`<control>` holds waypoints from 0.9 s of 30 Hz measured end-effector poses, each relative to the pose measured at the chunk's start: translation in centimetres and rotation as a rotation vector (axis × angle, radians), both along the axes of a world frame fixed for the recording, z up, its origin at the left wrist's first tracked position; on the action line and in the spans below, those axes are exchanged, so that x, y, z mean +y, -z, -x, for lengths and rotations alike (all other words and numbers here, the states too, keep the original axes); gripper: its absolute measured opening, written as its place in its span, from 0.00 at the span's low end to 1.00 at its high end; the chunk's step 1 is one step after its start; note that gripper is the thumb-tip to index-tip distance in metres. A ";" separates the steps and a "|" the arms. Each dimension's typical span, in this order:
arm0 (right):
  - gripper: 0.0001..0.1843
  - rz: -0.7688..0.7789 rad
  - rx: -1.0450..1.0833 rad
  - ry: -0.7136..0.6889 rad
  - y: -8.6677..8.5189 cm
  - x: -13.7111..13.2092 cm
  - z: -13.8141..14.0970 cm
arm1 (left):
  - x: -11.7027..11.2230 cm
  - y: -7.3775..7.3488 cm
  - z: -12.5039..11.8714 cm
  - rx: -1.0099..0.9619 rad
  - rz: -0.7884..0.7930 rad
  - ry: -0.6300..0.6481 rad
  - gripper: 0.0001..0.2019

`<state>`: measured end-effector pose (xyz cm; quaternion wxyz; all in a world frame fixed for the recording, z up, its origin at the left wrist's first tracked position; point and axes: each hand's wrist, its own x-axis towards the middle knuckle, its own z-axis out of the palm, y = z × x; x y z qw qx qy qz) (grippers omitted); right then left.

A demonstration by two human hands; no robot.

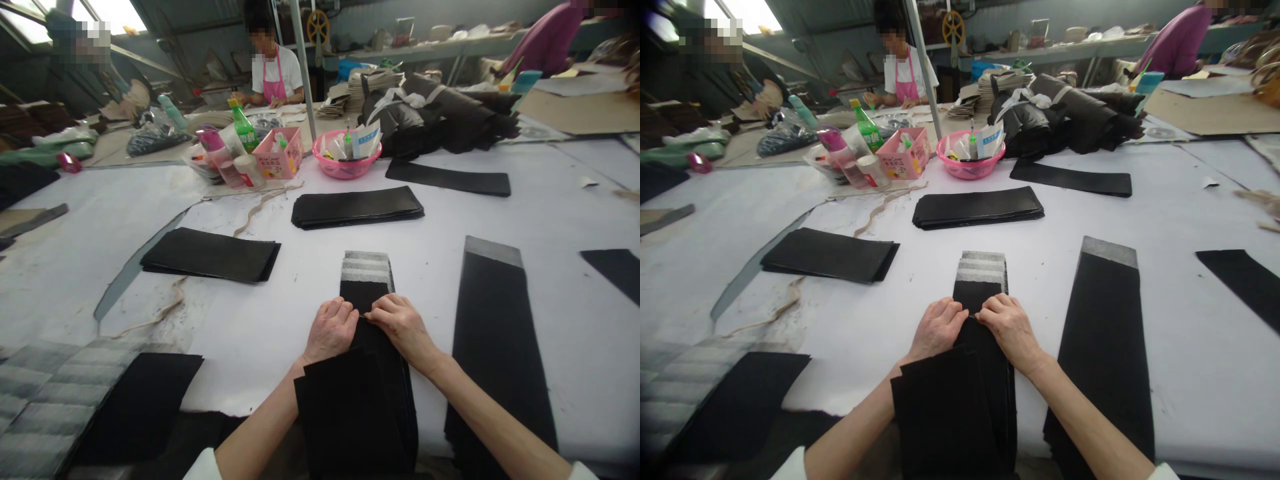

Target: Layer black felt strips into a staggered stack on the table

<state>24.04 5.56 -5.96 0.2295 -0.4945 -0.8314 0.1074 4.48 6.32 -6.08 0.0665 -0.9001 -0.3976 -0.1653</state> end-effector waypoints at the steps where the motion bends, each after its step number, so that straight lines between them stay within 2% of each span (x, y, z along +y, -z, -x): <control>1: 0.11 -0.009 -0.014 -0.010 0.0 -0.1 -0.1 | 0.1 0.3 0.0 0.001 -0.044 0.013 0.06; 6: 0.09 -0.058 -0.058 -0.084 0.0 -0.4 -0.4 | 0.0 1.2 0.2 0.029 -0.118 0.047 0.07; 16: 0.11 -0.109 -0.128 -0.110 -0.3 -0.8 0.2 | -0.2 0.6 0.1 0.086 -0.141 0.062 0.07; 22: 0.11 -0.089 -0.058 -0.093 0.4 -0.8 -0.1 | 0.0 1.3 0.3 -0.024 -0.080 0.032 0.10; 27: 0.11 -0.052 0.000 -0.070 0.8 -0.7 -0.4 | 0.3 1.8 0.4 -0.074 -0.085 -0.007 0.07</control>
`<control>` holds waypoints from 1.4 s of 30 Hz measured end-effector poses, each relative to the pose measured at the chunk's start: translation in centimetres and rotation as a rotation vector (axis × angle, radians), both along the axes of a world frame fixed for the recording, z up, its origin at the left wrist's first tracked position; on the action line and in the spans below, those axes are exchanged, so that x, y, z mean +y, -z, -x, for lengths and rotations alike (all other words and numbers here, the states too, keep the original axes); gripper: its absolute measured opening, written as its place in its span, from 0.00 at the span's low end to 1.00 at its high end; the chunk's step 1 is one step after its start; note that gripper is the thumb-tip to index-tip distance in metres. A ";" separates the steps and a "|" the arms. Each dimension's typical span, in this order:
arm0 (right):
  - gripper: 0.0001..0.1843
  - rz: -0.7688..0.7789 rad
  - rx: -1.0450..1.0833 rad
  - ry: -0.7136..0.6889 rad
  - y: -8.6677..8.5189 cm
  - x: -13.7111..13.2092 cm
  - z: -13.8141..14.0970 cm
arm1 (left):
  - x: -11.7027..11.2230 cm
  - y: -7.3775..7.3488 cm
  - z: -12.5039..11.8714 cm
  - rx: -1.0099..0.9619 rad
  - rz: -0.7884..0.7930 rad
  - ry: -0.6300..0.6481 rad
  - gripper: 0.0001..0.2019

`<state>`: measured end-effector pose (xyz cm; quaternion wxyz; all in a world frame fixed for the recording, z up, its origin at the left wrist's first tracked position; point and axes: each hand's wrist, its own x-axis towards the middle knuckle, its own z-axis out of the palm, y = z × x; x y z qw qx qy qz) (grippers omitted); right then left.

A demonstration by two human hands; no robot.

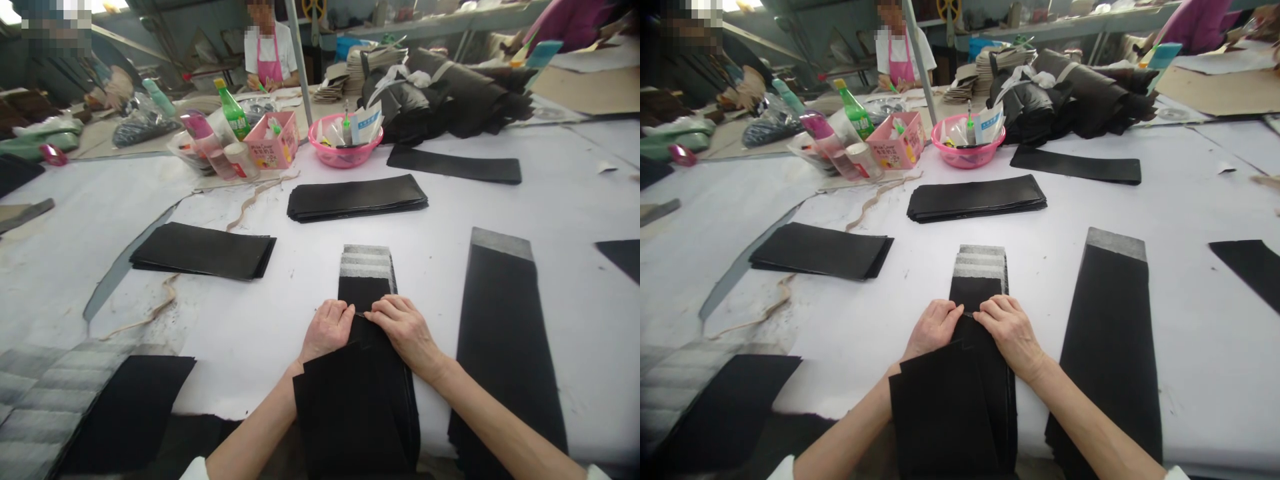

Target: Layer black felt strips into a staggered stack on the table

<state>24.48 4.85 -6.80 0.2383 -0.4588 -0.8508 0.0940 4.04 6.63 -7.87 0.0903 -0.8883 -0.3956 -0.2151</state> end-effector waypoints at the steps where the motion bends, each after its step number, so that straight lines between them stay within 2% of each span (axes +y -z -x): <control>1: 0.11 0.006 0.001 0.001 0.0 0.0 -0.1 | 0.0 0.0 0.0 0.015 -0.002 -0.002 0.07; 5: 0.15 0.004 -0.018 -0.006 -0.1 0.0 -0.2 | -0.1 -0.5 0.0 0.097 -0.011 0.017 0.08; 14: 0.14 -0.058 -0.066 -0.034 -0.3 -0.1 0.1 | 0.0 -1.0 0.1 0.192 -0.021 0.100 0.09; 21: 0.14 -0.076 -0.088 -0.046 -0.6 -0.1 0.3 | 0.0 -1.1 0.0 0.202 0.010 0.146 0.09; 29: 0.14 -0.086 -0.124 -0.065 -0.5 -0.1 0.2 | 0.1 -1.3 -0.1 0.229 -0.083 0.158 0.06; 35: 0.14 -0.095 -0.145 -0.059 -0.5 -0.2 0.3 | 0.1 -0.8 -0.1 0.212 -0.080 0.142 0.05; 42: 0.12 -0.107 -0.136 -0.095 -0.9 0.1 0.1 | 0.2 -0.9 0.2 0.182 -0.136 0.190 0.08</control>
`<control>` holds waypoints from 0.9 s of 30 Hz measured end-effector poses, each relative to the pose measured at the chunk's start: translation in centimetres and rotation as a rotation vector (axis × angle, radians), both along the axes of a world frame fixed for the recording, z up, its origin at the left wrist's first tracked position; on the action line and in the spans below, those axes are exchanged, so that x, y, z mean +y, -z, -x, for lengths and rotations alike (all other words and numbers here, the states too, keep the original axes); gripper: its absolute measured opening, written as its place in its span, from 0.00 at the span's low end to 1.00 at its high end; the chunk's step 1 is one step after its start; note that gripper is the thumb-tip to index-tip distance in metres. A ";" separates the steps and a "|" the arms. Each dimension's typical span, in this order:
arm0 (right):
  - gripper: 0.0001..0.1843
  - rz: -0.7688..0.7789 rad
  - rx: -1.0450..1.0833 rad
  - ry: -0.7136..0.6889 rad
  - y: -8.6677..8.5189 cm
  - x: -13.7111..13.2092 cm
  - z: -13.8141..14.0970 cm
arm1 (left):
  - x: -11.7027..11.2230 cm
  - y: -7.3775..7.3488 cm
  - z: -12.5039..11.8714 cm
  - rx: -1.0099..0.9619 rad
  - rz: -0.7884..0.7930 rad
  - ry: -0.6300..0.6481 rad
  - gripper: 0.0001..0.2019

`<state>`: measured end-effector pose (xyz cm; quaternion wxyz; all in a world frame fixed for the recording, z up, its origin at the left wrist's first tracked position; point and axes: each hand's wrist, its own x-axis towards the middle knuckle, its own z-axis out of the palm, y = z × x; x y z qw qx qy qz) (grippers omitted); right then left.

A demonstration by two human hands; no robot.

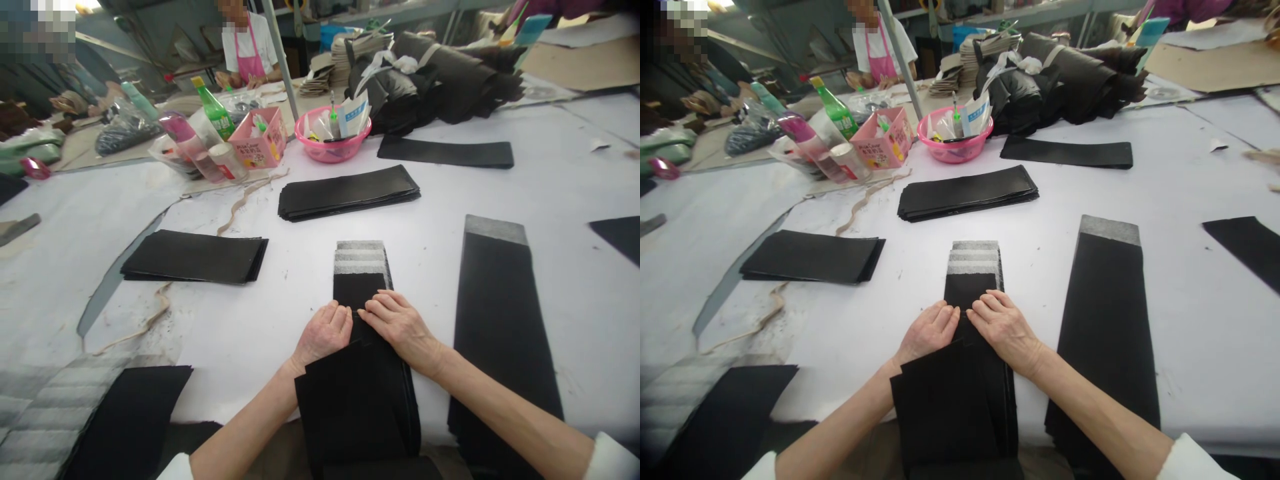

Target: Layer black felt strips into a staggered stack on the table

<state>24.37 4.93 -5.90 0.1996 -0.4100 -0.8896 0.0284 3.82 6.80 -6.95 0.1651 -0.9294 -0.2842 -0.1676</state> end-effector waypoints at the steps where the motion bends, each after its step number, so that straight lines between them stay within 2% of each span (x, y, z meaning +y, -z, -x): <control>1: 0.13 0.002 0.008 -0.015 0.0 0.1 -0.1 | 0.0 0.0 0.0 -0.003 -0.014 0.002 0.08; 5: 0.13 -0.002 0.028 -0.065 0.0 0.5 -0.5 | -0.1 0.2 0.1 0.000 -0.029 -0.006 0.07; 13: 0.12 -0.022 0.032 -0.050 0.3 0.3 -0.5 | 0.0 0.2 0.6 -0.085 0.120 -0.087 0.05; 27: 0.11 -0.067 -0.012 -0.067 0.5 0.4 -1.2 | -0.4 -0.4 0.1 0.069 -0.003 -0.069 0.05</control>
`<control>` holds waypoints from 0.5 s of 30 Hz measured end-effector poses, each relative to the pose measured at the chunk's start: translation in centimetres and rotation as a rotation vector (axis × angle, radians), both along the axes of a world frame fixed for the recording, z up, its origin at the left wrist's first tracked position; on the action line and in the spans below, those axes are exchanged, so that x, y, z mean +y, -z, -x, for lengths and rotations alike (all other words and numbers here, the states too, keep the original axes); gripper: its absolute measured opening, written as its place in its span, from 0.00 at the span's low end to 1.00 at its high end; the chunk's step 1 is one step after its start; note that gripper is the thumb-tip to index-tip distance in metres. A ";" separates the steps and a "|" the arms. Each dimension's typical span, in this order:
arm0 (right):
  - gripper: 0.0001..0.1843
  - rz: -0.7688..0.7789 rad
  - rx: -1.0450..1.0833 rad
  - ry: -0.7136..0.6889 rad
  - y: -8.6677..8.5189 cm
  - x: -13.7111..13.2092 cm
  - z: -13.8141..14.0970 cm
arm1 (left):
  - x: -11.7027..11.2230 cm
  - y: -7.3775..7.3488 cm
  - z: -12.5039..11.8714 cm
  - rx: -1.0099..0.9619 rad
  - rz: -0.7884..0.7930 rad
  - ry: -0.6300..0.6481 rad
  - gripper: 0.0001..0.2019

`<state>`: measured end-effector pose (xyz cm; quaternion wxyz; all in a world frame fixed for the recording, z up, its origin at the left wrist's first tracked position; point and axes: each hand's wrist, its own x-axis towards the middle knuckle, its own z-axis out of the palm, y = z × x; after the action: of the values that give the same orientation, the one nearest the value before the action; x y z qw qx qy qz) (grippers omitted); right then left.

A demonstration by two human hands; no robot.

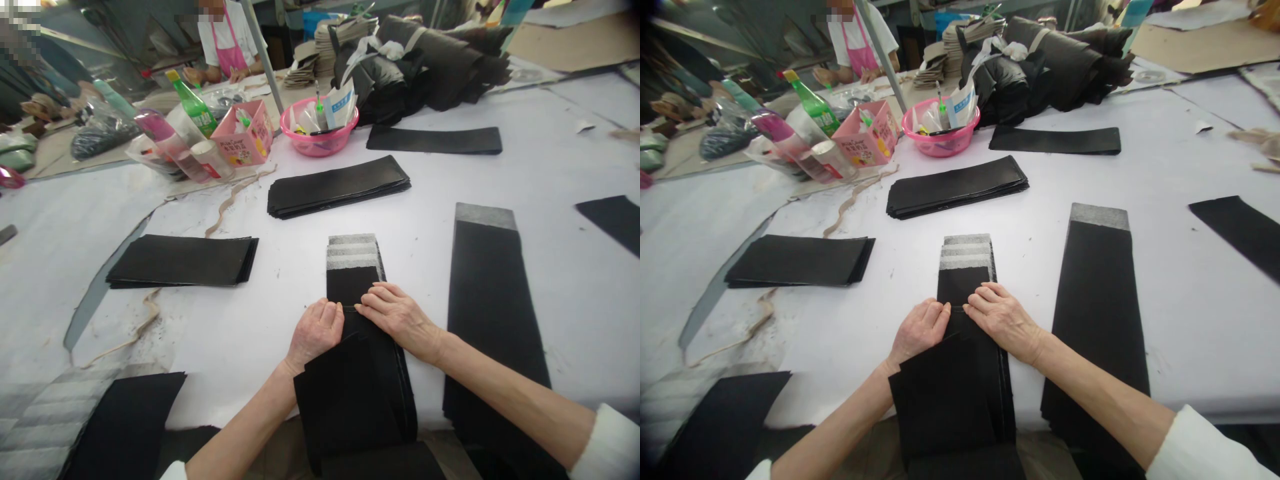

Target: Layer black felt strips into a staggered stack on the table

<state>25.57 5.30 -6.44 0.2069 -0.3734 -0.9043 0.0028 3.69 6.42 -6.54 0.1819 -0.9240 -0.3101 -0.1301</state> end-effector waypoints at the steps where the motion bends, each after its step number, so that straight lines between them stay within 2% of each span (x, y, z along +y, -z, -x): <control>1: 0.11 0.001 0.002 -0.004 0.0 0.0 -0.1 | 0.0 0.0 0.1 0.006 -0.012 0.007 0.05; 7: 0.10 0.008 0.023 0.008 -0.3 -0.2 -0.5 | 0.0 0.3 0.5 0.056 -0.016 0.041 0.10; 15: 0.11 0.030 -0.005 0.013 -0.2 -0.3 -0.5 | 0.0 -0.5 0.5 0.121 0.054 0.049 0.18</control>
<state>26.04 4.96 -6.25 0.1989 -0.3826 -0.9021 0.0142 3.23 6.40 -6.07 0.1721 -0.9421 -0.2790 -0.0701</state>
